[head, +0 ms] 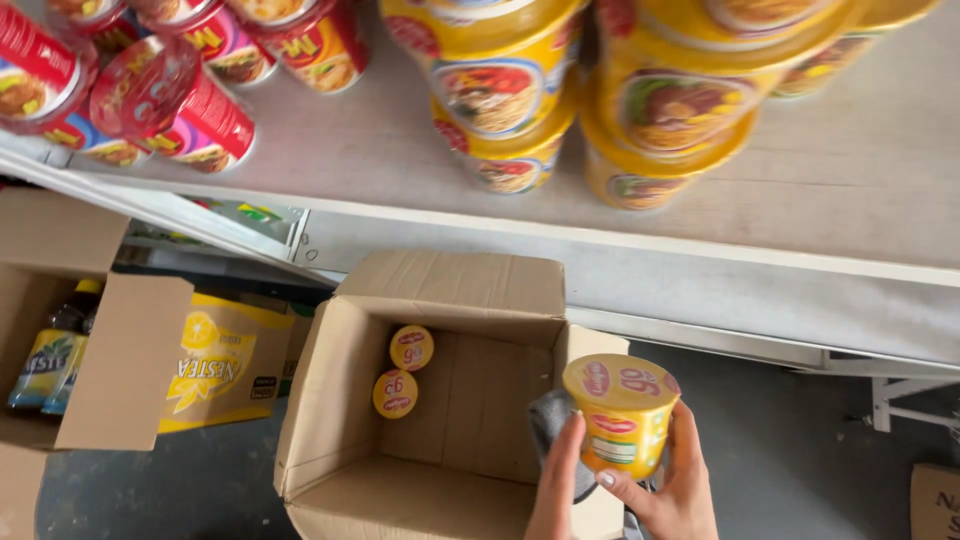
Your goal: The person is taking instant noodle cups from a shelf, wiping them with a cloth, and placing them into a cardboard box.
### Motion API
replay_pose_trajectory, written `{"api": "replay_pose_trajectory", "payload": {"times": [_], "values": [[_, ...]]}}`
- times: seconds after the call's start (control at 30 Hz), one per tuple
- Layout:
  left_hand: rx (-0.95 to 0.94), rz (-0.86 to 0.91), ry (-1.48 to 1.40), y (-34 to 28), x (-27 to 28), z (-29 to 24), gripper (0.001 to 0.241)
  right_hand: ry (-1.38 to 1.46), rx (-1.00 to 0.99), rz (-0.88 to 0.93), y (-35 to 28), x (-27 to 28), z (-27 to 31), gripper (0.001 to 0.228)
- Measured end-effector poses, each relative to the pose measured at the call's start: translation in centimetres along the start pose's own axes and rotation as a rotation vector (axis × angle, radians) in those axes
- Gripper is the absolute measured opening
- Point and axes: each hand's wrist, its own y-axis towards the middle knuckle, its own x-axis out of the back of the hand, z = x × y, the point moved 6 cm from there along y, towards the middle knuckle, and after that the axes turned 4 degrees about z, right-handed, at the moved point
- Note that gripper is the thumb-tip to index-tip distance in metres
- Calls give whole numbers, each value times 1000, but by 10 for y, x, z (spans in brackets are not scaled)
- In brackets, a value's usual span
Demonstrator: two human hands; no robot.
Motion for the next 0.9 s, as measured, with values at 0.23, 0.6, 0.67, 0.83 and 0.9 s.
{"api": "replay_pose_trajectory", "payload": {"times": [0.23, 0.6, 0.67, 0.83, 0.9], "values": [[21, 101, 36, 24, -34, -14, 63, 308, -179, -99, -16, 61, -38, 103], [28, 68, -353, 105, -39, -184, 78, 370, 140, 4, 4, 121, 90, 108], [-89, 48, -356, 123, -40, -205, 78, 203, 279, 32, 19, 137, 128, 96], [-339, 33, -261, 175, -38, -264, 74, -22, 482, 35, 65, 162, 217, 84], [-533, -63, -80, 195, -34, -285, 72, -106, 507, 62, 92, 169, 239, 77]]}}
